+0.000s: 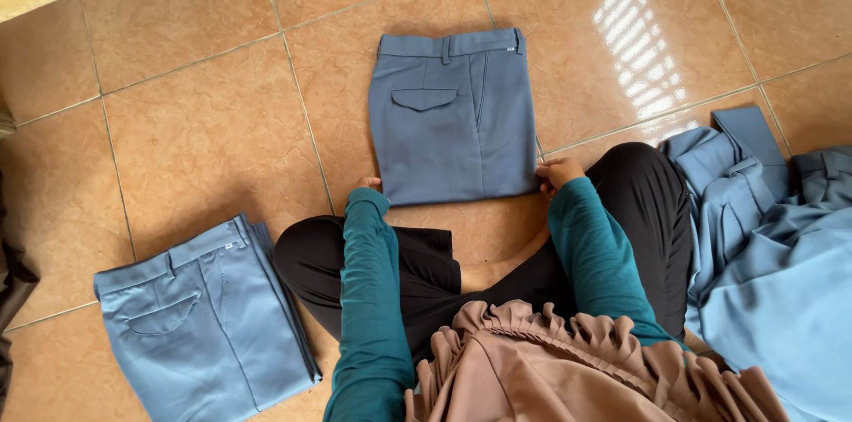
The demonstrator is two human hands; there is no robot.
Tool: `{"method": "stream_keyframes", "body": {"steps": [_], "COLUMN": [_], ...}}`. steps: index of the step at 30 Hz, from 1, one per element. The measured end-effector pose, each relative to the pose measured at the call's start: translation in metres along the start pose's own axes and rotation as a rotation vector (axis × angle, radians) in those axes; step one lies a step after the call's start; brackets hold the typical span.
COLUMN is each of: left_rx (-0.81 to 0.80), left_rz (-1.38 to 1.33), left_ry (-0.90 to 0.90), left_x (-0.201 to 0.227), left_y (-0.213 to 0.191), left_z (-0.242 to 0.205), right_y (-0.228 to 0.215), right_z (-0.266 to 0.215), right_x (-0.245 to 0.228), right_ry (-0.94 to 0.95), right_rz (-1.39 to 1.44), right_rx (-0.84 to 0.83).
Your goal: Folding multiple pairs of trousers into neat rectangles while sitting on the floor.
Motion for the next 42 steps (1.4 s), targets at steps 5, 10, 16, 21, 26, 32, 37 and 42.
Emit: {"method": "stream_keyframes", "body": {"steps": [5,10,16,21,26,32,37,42], "left_rx": [0.074,0.134,0.22,0.385,0.2,0.087,0.068,0.167], "left_rz": [0.043,0.066,0.11,-0.09,-0.034,-0.111,-0.249,-0.476], "left_ry": [0.017,0.033,0.014,-0.063,-0.199,-0.155,-0.108,-0.073], "left_x": [-0.01,-0.015,0.013,0.092,0.107,0.117,0.123,0.107], "left_y": [0.002,0.004,0.012,0.016,0.022,0.014,0.009,-0.07], "left_z": [0.011,0.021,0.039,-0.043,-0.028,-0.047,-0.03,-0.091], "right_y": [-0.003,-0.002,0.002,0.023,0.037,0.032,0.044,0.085], "right_z": [-0.024,-0.012,0.017,0.047,0.058,0.069,0.058,-0.003], "right_x": [-0.018,-0.013,-0.048,-0.084,-0.093,-0.096,-0.115,-0.163], "right_ry": [0.063,0.06,-0.122,-0.213,-0.144,-0.211,-0.18,0.041], "right_rz": [-0.045,-0.189,-0.464,-0.666,-0.686,-0.616,-0.387,-0.332], "right_rx": [0.106,0.144,0.292,0.379,0.367,0.363,0.288,0.021]}}
Point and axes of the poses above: each hand's wrist, its own z-axis towards the middle knuckle, its own y-axis out of the palm, x = y × z, the point moved 3 cm from there along z, towards the middle knuckle, and after that the axes turned 7 degrees about -z, right-handed, at the moved point
